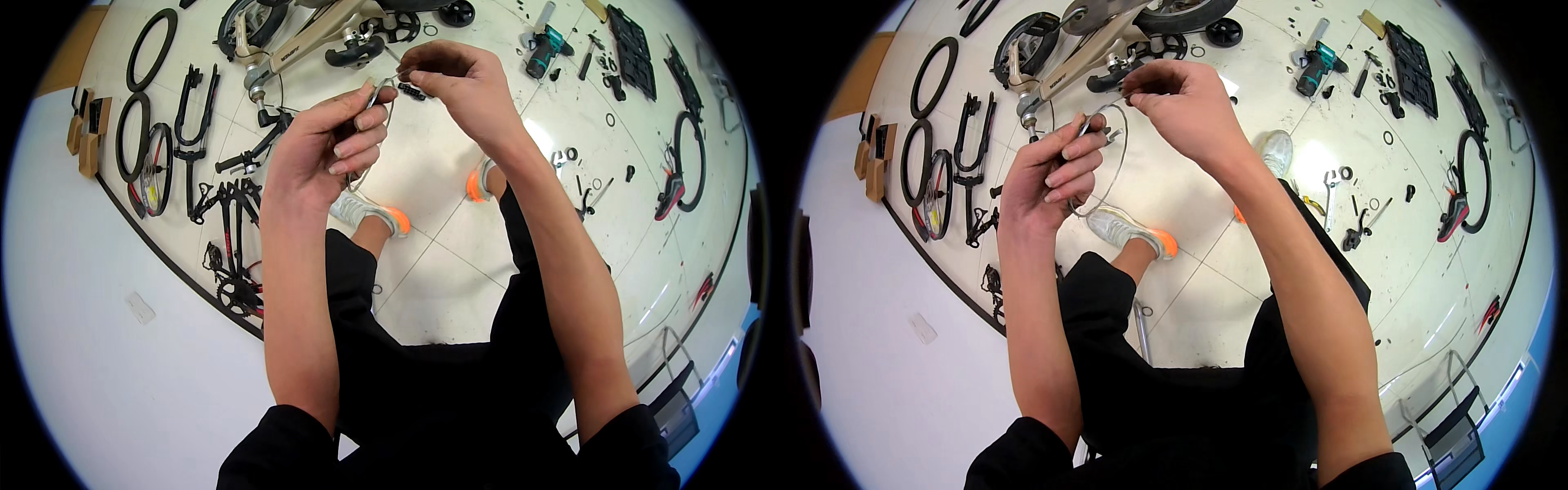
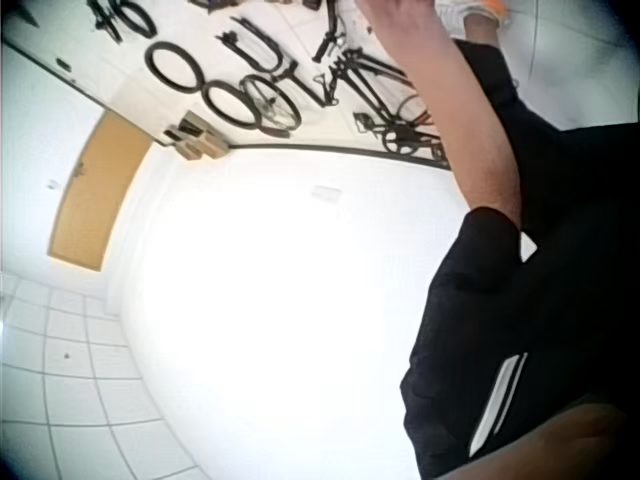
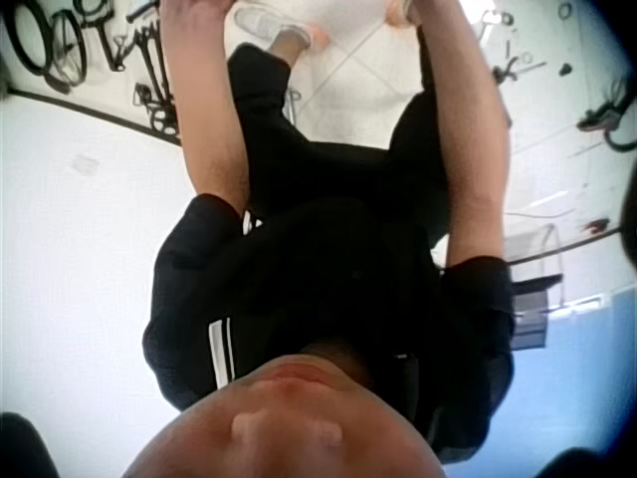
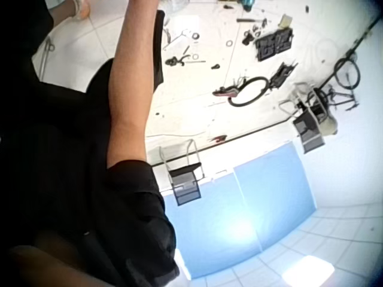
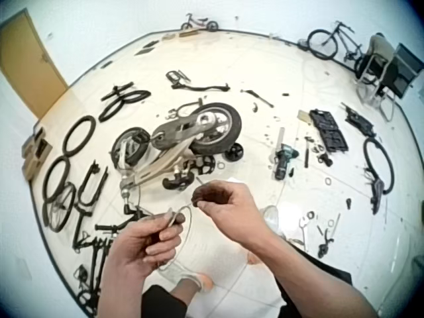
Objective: The person assembles a bicycle by attaching the seat post to the frame using a screwdriver and then preparing a cable by stripping its end. The workspace is cluttered with various bicycle parts and tools.
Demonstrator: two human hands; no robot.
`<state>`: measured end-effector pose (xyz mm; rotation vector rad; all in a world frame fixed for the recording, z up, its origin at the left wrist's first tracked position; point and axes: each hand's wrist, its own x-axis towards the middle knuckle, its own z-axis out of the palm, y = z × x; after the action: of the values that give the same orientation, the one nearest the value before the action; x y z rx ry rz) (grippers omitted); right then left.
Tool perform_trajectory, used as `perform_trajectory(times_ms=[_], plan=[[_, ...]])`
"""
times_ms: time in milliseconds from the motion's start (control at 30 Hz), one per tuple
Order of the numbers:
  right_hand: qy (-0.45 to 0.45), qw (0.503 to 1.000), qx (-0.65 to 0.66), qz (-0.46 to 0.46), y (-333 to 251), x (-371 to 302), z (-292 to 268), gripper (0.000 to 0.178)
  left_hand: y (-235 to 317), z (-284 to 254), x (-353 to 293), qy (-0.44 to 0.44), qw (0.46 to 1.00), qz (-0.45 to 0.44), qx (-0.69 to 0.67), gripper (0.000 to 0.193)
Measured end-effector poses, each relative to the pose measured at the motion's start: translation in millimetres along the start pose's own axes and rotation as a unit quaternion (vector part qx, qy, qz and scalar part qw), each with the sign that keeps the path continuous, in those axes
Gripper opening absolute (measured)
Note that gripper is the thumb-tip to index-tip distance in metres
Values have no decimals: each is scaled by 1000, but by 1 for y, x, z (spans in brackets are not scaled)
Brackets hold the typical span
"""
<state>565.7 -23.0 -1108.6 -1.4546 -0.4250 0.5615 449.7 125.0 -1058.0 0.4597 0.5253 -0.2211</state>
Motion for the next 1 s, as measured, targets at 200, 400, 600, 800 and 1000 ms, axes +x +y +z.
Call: perform_trajectory(times_ms=[200, 400, 600, 800, 1000], plan=[[119, 942, -238, -204, -8, -11, 9, 18, -4, 5, 6, 24, 997, 18, 67, 25], [109, 924, -215, -297, 3, -20, 21, 24, -7, 1, 13, -12, 1000, 20, 13, 26], [120, 922, -183, -319, 3, -26, 36, 33, -4, -9, 11, -49, 997, 7, -54, 26], [108, 918, -190, -330, 6, -24, 36, 26, 0, -4, 7, -14, 1000, 6, 2, 26], [98, 970, -121, -186, -2, -30, 37, 18, 1, -10, 5, -33, 999, -9, 29, 23]])
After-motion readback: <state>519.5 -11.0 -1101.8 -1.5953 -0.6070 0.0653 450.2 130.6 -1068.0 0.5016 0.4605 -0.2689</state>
